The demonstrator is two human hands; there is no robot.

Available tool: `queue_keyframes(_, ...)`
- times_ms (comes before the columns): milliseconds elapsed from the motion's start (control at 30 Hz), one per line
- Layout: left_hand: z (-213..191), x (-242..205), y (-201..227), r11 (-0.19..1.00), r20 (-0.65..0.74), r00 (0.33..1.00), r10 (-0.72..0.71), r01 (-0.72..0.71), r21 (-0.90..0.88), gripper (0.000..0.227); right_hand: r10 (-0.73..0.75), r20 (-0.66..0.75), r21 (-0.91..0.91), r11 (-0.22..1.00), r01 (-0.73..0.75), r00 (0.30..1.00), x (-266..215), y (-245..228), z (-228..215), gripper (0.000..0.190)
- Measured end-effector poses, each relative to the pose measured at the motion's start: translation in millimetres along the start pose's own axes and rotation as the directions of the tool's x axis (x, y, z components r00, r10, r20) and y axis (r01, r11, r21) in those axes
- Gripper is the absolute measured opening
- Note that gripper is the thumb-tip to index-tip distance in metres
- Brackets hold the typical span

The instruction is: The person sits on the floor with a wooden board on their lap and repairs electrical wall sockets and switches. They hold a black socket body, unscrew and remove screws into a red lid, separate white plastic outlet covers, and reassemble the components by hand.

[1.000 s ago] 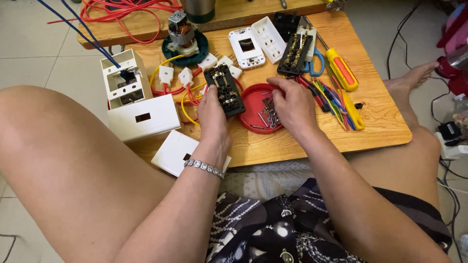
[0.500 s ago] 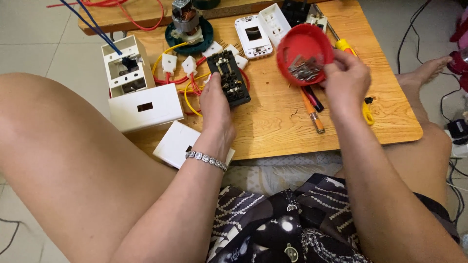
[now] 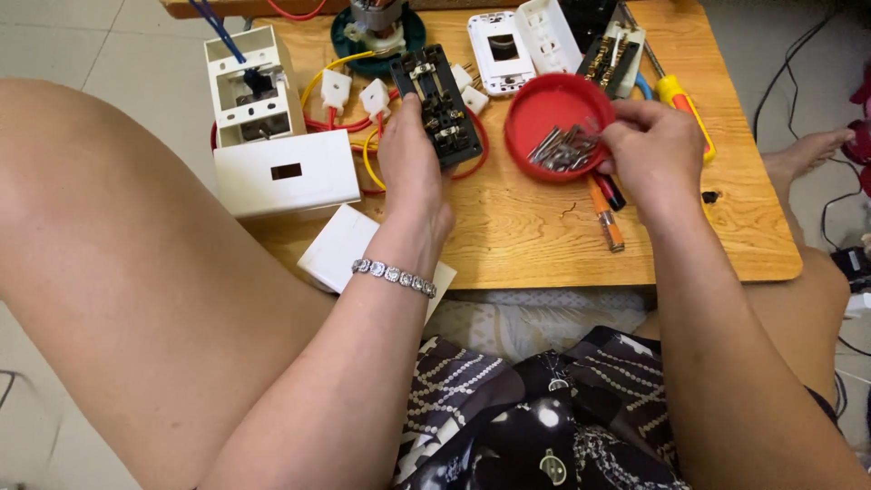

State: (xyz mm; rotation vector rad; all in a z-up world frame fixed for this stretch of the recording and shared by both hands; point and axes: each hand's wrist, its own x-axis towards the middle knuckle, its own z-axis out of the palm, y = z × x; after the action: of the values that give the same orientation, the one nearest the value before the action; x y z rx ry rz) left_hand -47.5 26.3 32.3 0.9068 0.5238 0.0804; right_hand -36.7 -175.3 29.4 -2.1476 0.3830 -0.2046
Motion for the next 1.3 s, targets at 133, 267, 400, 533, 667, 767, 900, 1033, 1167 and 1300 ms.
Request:
queue_keyframes(133, 1, 0, 4, 0.999, -0.038, 0.999, -0.032, 0.031, -0.03, 0.03, 0.086, 0.088, -0.161, 0.984, -0.071, 0.992, -11, -17, 6, 0.031)
queue_keyframes(267, 1, 0, 6, 0.998, -0.037, 0.998, -0.041, 0.039, -0.053, 0.03, 0.188, 0.183, -0.265, 0.955, -0.136, 0.965, -12, -23, 6, 0.031)
queue_keyframes(400, 1, -2, 8, 0.999, -0.026, 0.999, -0.037, 0.037, -0.006, 0.033, 0.084, 0.18, -0.416, 0.91, -0.001, 0.98, -9, -17, -7, 0.028)
queue_keyframes(533, 1, -1, 7, 0.999, -0.037, 0.998, -0.049, 0.05, 0.014, 0.033, 0.096, 0.263, -0.5, 0.864, 0.051, 0.96, -27, -54, -11, 0.026)
queue_keyframes(667, 1, 1, 5, 0.999, -0.039, 0.998, -0.049, 0.049, -0.002, 0.033, 0.269, 0.444, -0.592, 0.804, 0.055, 0.854, -33, -58, -2, 0.035)
queue_keyframes(767, -1, 5, 2, 0.999, -0.028, 0.999, -0.034, 0.033, -0.032, 0.032, 0.212, 0.414, -0.602, 0.793, 0.091, 0.885, -28, -51, 0, 0.035)
queue_keyframes(900, 1, 0, 5, 0.999, -0.046, 0.998, -0.043, 0.043, -0.003, 0.032, 0.155, 0.37, -0.552, 0.83, 0.082, 0.916, -25, -51, -6, 0.035)
queue_keyframes(1033, 1, -1, 5, 0.998, -0.048, 0.997, -0.054, 0.055, 0.015, 0.031, 0.277, 0.445, -0.591, 0.805, 0.047, 0.852, -31, -53, -1, 0.039)
queue_keyframes(1167, 1, -3, 8, 0.997, -0.056, 0.996, -0.075, 0.075, 0.013, 0.033, 0.252, 0.461, -0.59, 0.803, 0.082, 0.851, -38, -63, 3, 0.035)
queue_keyframes(1300, 0, 0, 4, 0.998, -0.053, 0.997, -0.058, 0.058, -0.018, 0.032, 0.125, 0.388, -0.55, 0.827, 0.12, 0.913, -28, -50, 1, 0.026)
